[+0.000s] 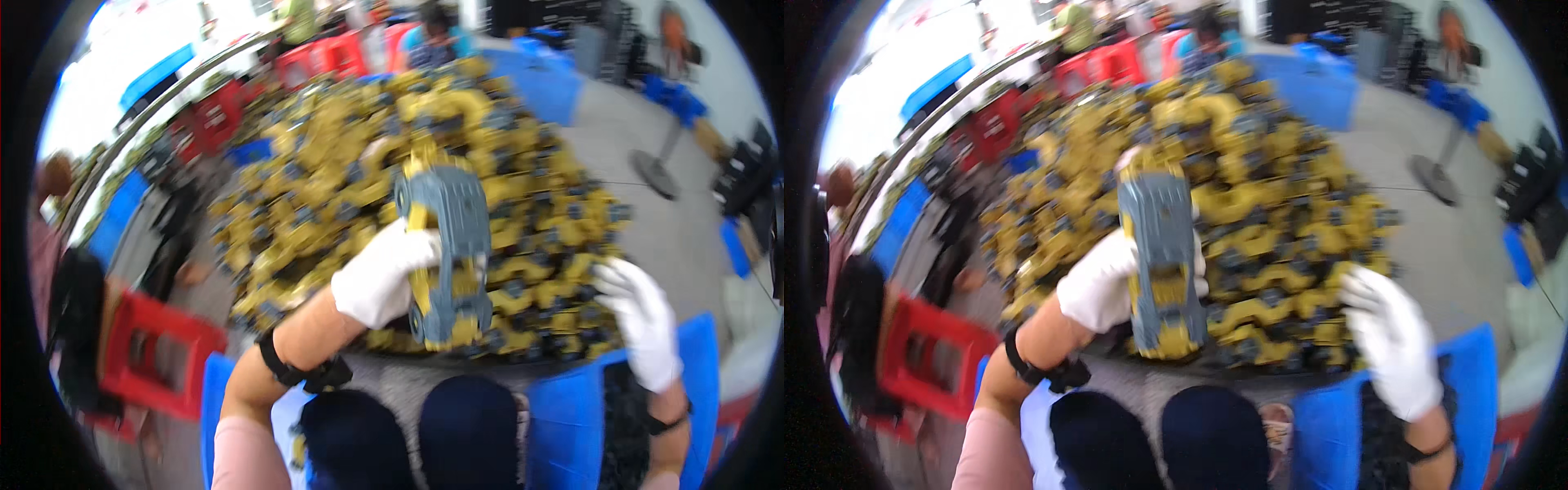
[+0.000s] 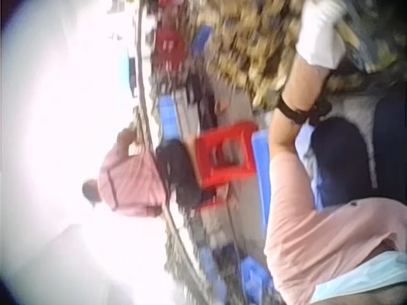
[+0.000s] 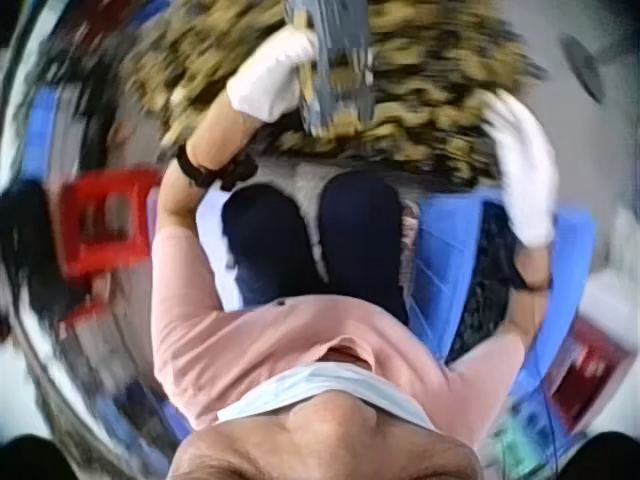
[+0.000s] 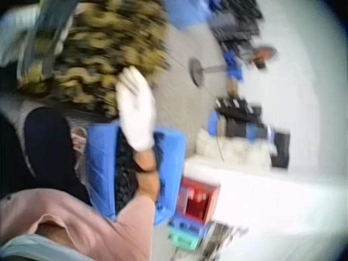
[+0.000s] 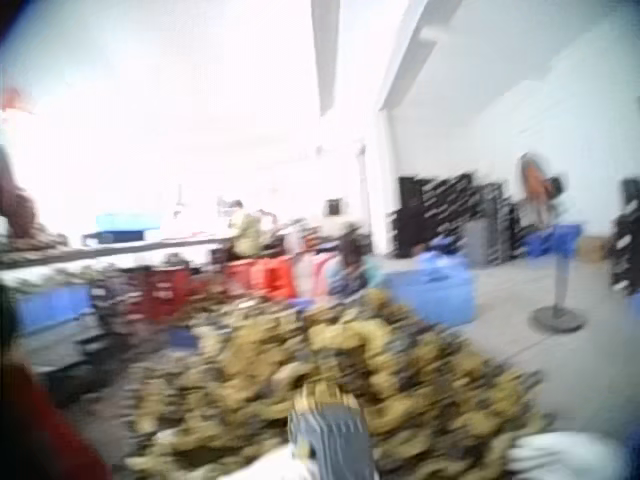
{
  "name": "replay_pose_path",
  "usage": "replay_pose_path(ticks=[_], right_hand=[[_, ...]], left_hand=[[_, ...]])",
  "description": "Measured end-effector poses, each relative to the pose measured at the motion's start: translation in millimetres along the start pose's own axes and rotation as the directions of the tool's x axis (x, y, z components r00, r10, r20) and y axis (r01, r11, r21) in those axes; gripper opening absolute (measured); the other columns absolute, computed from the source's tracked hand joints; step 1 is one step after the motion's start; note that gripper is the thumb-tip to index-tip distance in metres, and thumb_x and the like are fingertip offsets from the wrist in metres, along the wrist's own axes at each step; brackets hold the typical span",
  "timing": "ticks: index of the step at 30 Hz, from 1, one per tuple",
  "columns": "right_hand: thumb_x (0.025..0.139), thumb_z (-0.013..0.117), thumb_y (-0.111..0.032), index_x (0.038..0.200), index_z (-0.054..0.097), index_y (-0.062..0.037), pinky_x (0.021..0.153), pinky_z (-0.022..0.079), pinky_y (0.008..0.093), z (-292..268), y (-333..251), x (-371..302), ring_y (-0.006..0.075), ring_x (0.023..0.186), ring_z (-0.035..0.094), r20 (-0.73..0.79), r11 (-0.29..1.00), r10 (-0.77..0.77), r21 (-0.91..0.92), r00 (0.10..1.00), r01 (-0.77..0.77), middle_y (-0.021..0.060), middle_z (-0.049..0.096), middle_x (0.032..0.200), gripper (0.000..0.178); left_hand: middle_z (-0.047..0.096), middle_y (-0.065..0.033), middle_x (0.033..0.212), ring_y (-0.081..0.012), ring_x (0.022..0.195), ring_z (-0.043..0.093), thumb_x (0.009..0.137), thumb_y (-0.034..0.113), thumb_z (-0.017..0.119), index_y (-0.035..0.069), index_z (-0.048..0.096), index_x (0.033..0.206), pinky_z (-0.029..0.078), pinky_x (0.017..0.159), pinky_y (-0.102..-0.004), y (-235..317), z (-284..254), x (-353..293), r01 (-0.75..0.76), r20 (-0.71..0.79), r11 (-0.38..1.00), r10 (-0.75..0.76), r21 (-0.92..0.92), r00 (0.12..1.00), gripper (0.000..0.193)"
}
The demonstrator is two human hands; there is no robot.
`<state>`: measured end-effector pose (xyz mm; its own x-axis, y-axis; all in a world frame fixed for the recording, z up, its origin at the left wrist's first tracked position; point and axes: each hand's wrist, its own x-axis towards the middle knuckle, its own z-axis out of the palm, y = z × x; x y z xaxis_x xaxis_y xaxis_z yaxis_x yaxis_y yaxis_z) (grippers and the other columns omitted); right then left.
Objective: Assembling plastic components onto yellow toy tractors in a factory.
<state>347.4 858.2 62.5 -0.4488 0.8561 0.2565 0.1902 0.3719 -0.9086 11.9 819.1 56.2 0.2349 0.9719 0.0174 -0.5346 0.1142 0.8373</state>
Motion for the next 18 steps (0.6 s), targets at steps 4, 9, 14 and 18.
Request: replay_pose_path(ticks=[4, 9, 14, 18], right_hand=[[0.097, 0.055, -0.016, 0.129, 0.053, 0.0011, 0.094, 0.049, 0.0318, -62.9, 28.4, -55.1, 0.02, 0.104, 0.062, -0.038, 0.958, 0.265, -0.106, 0.964, -0.267, 0.0138, 0.063, 0.117, 0.036], [0.101, 0.049, -0.016, 0.119, 0.059, -0.0042, 0.067, 0.042, 0.0207, -102.9, 100.6, -80.0, 0.0064, 0.072, 0.052, -0.196, 0.861, 0.416, -0.228, 0.888, -0.454, -0.0011, 0.058, 0.09, 0.023], [0.094, 0.058, -0.013, 0.11, 0.063, 0.0013, 0.07, 0.05, 0.0252, -79.7, 84.8, -82.2, 0.0117, 0.077, 0.061, -0.184, 0.839, 0.485, -0.178, 0.855, -0.514, 0.0056, 0.065, 0.092, 0.022], [0.091, 0.065, -0.01, 0.107, 0.068, 0.0014, 0.067, 0.051, 0.0248, -67.4, 96.3, -67.6, 0.0108, 0.075, 0.062, -0.13, 0.888, 0.446, -0.062, 0.886, -0.456, 0.0057, 0.068, 0.088, 0.02]], left_hand=[[0.063, -0.0132, 0.112, -0.0307, 0.099, 0.065, 0.098, 0.044, 0.05, 0.007, 0.047, 0.136, 0.054, 0.088, -0.0473, 42.1, -52.8, -106.5, -0.039, -0.388, 0.989, 0.092, 0.144, 0.917, 0.053], [0.065, -0.0074, 0.095, -0.0234, 0.086, 0.065, 0.099, 0.046, 0.05, 0.009, 0.057, 0.114, 0.055, 0.078, -0.0408, -26.0, -157.6, -332.9, 0.113, -0.92, 0.958, 0.214, 0.263, 0.329, 0.04], [0.061, -0.0044, 0.085, -0.0214, 0.073, 0.061, 0.1, 0.038, 0.05, 0.014, 0.06, 0.1, 0.054, 0.07, -0.0392, -192.7, -237.7, -465.5, 0.236, -0.983, 0.955, -0.185, -0.18, -0.003, 0.026], [0.057, -0.0067, 0.085, -0.0209, 0.078, 0.058, 0.09, 0.027, 0.061, 0.014, 0.058, 0.105, 0.053, 0.071, -0.0386, -297.5, -309.1, -583.6, 0.457, -0.923, 0.833, -0.38, -0.312, 0.062, 0.021]])
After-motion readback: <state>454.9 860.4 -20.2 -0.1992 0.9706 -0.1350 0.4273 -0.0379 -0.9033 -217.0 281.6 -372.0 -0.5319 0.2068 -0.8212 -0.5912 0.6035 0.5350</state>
